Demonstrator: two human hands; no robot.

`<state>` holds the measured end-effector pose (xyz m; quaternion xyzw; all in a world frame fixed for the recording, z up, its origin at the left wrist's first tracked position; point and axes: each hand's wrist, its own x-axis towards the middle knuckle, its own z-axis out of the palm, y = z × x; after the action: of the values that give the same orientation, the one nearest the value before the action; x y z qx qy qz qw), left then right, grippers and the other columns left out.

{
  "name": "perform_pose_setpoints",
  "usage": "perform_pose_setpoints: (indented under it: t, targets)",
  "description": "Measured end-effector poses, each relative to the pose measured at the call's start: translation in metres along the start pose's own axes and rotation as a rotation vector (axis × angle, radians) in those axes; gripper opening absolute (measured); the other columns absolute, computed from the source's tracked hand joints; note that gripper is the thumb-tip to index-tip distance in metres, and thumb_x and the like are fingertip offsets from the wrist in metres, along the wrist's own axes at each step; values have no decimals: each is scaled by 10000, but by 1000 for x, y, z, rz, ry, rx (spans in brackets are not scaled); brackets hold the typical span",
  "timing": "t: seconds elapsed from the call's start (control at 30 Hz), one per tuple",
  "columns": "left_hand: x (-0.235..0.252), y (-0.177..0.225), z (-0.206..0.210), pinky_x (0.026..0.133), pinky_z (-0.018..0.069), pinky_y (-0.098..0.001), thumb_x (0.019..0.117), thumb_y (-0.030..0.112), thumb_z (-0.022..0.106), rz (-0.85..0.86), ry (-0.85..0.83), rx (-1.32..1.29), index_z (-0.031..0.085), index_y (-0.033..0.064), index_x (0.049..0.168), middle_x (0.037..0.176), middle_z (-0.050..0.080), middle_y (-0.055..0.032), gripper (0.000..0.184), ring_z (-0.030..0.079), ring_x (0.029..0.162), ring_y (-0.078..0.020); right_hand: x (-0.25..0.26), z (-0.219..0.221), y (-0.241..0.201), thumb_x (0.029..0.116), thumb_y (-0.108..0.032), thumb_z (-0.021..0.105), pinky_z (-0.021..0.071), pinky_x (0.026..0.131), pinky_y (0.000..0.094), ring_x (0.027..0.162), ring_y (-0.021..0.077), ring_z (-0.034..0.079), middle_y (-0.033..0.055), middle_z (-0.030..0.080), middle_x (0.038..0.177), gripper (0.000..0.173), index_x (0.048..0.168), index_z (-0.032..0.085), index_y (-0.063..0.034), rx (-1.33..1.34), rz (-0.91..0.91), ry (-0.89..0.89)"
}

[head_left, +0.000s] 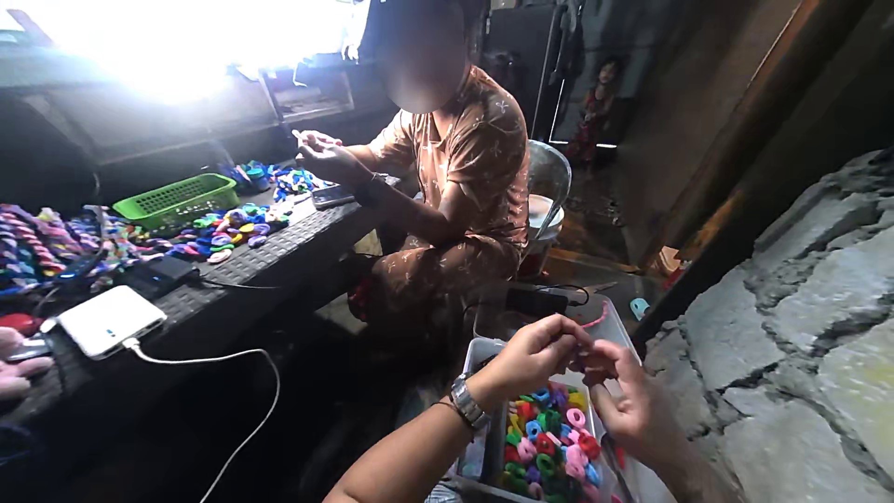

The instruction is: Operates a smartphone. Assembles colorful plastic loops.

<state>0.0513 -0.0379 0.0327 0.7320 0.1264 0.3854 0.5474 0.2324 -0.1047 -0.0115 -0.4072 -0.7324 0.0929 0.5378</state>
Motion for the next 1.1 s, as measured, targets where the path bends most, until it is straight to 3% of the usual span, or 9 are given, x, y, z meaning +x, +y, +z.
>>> perform_pose_setpoints:
  t: [0.07, 0.17, 0.37, 0.63, 0.73, 0.83, 0.9, 1.0, 1.1]
  targets:
    - [-2, -2, 4, 657, 499, -190, 1056, 36, 418, 28, -11, 101, 577, -74, 1154, 918, 607, -44, 217, 556, 707, -22, 1, 0, -1, 906, -82, 543, 580, 779, 256, 932, 80, 694, 129, 693, 1225, 586, 1455, 406, 66, -32, 139, -35]
    - [-2, -3, 9, 671, 532, -242, 1054, 28, 425, 27, -32, 210, 524, -93, 1187, 905, 614, -95, 205, 594, 718, -79, 8, -5, -4, 939, -56, 504, 554, 754, 204, 943, 42, 664, 34, 656, 1306, 614, 1519, 311, 4, 388, 310, 58]
    - [-2, -7, 7, 697, 536, -305, 1042, 9, 444, -94, -14, 472, 580, -61, 1192, 878, 647, -123, 215, 614, 722, -150, 9, -15, 1, 935, -311, 724, 570, 713, 184, 773, 22, 666, -53, 726, 945, 259, 1189, 730, -261, 1037, 308, -3]
    - [-2, -9, 2, 720, 563, -331, 1037, 51, 450, -33, 236, 570, 632, -9, 1158, 884, 689, -63, 227, 652, 755, -128, -1, -9, 4, 988, -169, 599, 572, 759, 195, 817, 8, 657, -46, 708, 982, 243, 1222, 662, -171, 307, 1, -222]
    - [-2, -4, 1, 732, 575, -403, 1064, 126, 459, -111, 237, 662, 634, 4, 1142, 856, 691, -65, 227, 670, 746, -177, -3, -6, -2, 921, -137, 574, 599, 746, 435, 829, 233, 714, 88, 737, 995, 305, 1192, 693, -59, -256, 79, -262]
    - [-3, -1, 1, 739, 559, -405, 1062, 129, 461, -167, 107, 614, 647, -15, 1090, 843, 682, -87, 237, 661, 752, -188, 0, -5, -1, 949, -118, 573, 450, 1042, 632, 1263, 451, 582, 235, 598, 1392, 429, 1347, 603, 38, -351, 331, -222]
    - [-2, -5, 2, 804, 561, -441, 1040, 113, 469, -122, 15, 593, 679, -38, 1057, 907, 691, -131, 259, 680, 844, -227, 1, -5, 4, 952, -146, 557, 486, 1037, 518, 1328, 357, 551, 228, 455, 1548, 571, 1483, 470, 47, -199, 377, -93]
    - [-2, -8, 4, 783, 539, -433, 1052, 168, 491, -55, -47, 604, 684, -26, 973, 893, 662, -134, 284, 652, 838, -227, 5, -9, 0, 952, -146, 517, 566, 832, 278, 1153, 101, 619, 63, 413, 1595, 653, 1579, 353, -65, 353, 496, 52]
    - [-3, -8, 5, 760, 539, -457, 1054, 179, 499, -55, -88, 620, 688, -24, 956, 862, 669, -136, 294, 659, 811, -242, 10, -20, -3, 1033, -202, 480, 592, 754, 265, 975, 93, 680, -38, 630, 1351, 354, 1365, 602, -196, 904, 628, 246]
